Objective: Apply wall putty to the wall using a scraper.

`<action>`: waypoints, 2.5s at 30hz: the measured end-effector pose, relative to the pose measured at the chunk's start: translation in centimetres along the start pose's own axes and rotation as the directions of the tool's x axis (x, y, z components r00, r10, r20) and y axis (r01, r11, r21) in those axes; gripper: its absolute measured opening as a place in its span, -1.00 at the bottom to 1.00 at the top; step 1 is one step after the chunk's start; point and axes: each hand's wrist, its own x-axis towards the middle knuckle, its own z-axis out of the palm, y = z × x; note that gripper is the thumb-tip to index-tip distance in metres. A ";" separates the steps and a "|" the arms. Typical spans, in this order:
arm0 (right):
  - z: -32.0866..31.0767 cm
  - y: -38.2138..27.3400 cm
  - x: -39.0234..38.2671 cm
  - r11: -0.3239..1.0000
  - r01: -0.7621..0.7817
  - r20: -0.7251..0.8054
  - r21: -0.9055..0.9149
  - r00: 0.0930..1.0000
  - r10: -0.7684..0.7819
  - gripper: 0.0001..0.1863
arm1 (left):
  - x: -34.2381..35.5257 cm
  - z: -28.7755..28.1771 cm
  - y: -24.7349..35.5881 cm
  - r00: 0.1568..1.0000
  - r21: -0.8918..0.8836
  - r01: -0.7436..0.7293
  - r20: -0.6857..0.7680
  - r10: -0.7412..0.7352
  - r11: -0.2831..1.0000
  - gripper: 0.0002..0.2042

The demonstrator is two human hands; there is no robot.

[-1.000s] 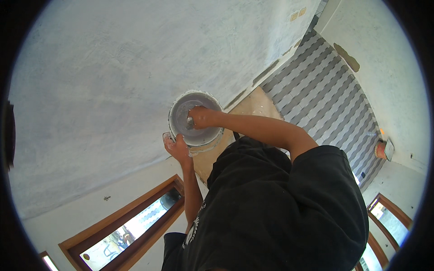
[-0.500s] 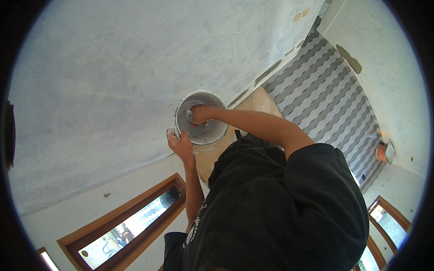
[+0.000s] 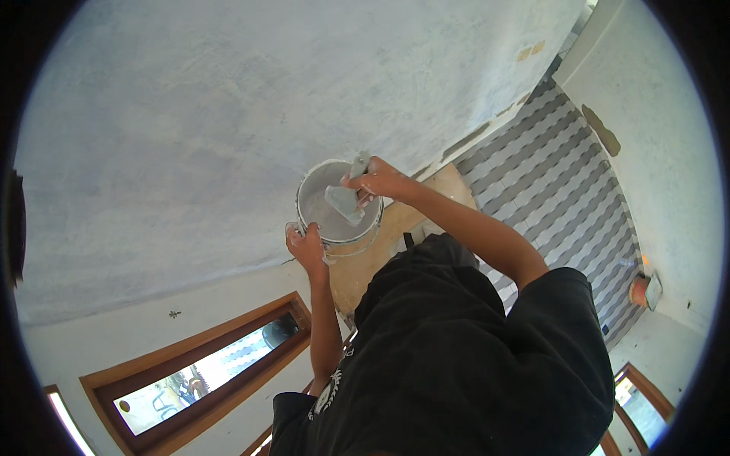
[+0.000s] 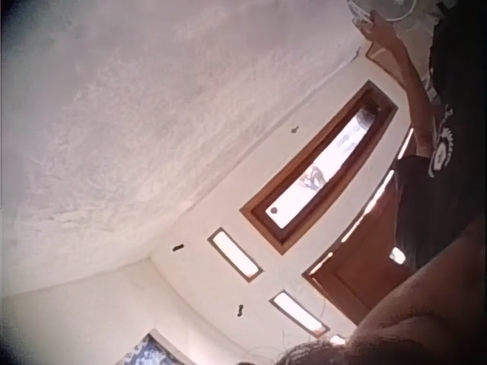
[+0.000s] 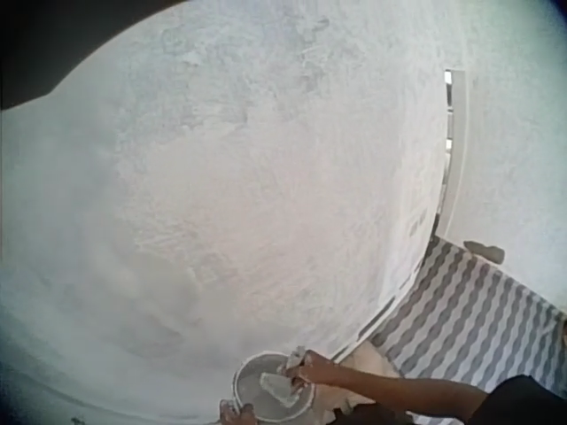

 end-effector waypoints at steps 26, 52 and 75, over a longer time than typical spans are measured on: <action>0.5 -0.2 -9.2 0.875 0.434 -0.635 0.214 0.742 -0.213 -0.83 | 2.8 3.1 -1.7 0.892 -0.515 0.356 0.436 -0.119 0.780 -0.75; 0.5 -13.1 -11.6 0.658 0.744 -0.649 0.113 0.557 -0.519 -0.82 | 3.1 3.7 -3.0 0.876 -0.544 0.330 0.481 -0.035 0.771 -0.79; -3.7 -43.1 -5.4 -0.040 0.958 -0.751 -0.283 -0.247 -0.612 -0.76 | 3.5 4.9 -5.6 0.912 -0.405 0.249 0.404 -0.072 0.880 -0.72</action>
